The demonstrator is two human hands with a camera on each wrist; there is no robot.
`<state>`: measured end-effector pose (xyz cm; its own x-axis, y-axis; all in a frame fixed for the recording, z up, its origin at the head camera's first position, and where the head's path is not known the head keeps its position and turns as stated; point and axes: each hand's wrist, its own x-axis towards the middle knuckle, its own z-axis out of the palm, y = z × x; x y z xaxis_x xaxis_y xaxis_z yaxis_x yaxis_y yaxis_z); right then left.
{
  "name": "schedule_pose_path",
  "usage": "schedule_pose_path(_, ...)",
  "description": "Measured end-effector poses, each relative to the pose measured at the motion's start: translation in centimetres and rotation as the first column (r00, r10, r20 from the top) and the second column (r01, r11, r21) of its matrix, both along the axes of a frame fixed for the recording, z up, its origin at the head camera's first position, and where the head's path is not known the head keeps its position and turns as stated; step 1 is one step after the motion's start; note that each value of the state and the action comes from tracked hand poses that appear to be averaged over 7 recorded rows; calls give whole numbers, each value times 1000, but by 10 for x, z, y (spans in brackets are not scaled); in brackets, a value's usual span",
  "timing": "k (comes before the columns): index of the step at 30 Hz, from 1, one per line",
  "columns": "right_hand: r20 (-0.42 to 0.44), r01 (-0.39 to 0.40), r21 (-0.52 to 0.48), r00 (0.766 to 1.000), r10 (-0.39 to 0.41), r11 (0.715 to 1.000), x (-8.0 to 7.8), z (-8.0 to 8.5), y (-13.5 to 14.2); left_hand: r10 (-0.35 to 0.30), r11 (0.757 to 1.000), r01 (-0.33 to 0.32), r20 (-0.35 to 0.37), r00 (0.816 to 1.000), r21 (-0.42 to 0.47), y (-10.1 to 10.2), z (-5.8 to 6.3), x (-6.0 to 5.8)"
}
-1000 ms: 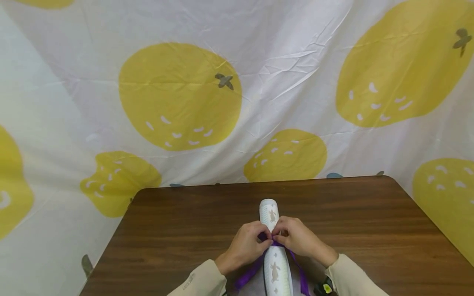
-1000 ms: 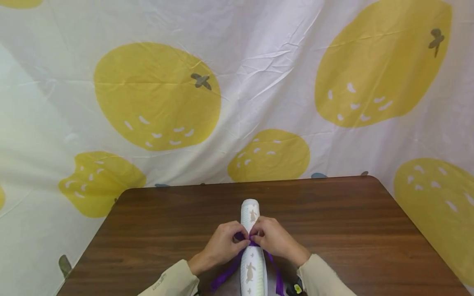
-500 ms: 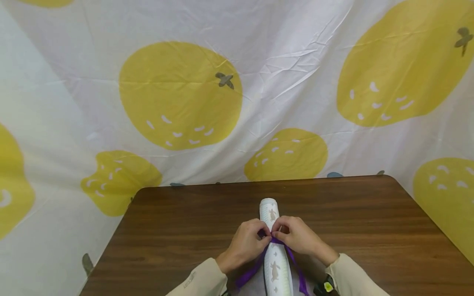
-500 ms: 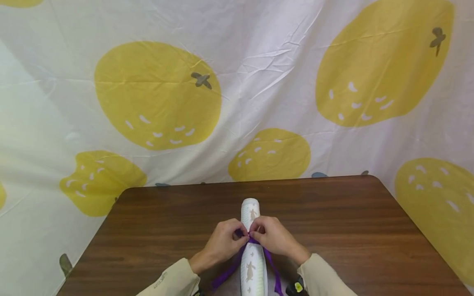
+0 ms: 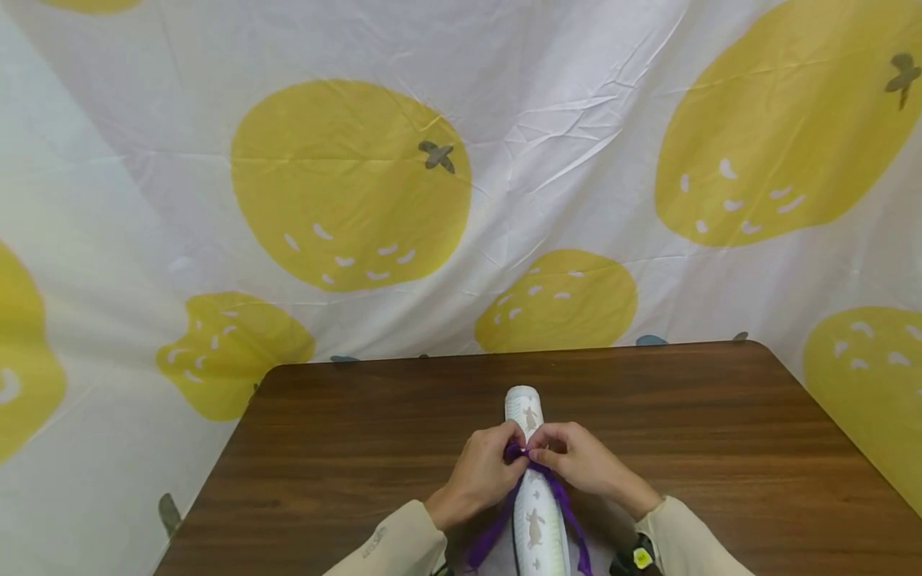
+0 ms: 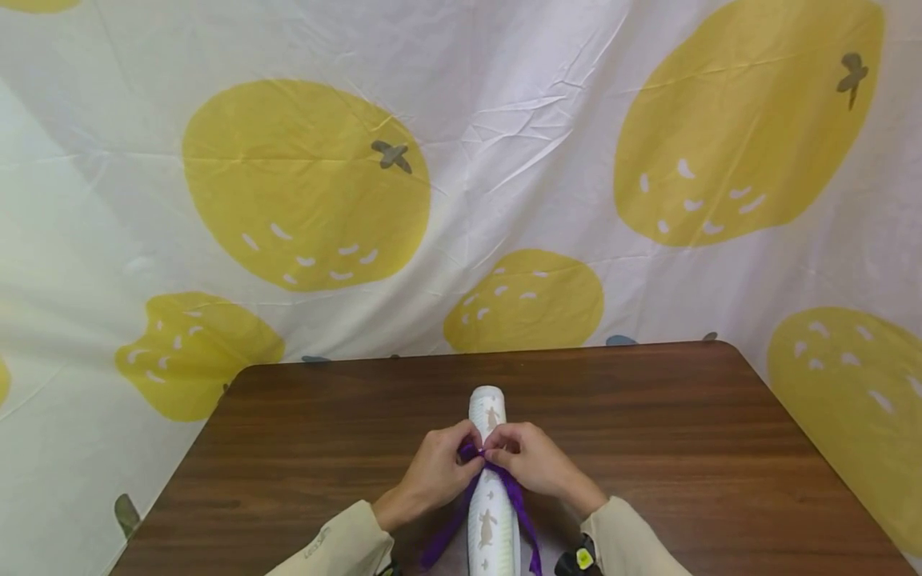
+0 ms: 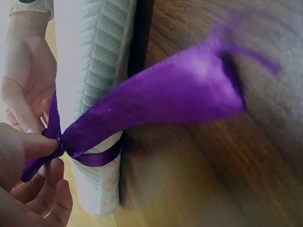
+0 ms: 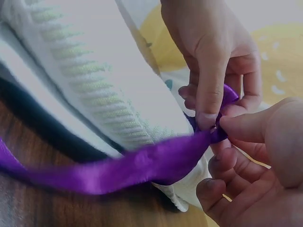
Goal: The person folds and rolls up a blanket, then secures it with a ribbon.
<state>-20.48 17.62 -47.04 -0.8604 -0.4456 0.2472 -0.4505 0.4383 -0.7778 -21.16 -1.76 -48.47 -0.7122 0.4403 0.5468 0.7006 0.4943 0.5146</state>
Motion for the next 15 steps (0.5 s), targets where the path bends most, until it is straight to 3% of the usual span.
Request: schedule_pose_path(15, 123, -6, -164, 992, 26, 987, 6, -2, 1, 11, 998, -17, -101, 995, -64, 3, -3, 2)
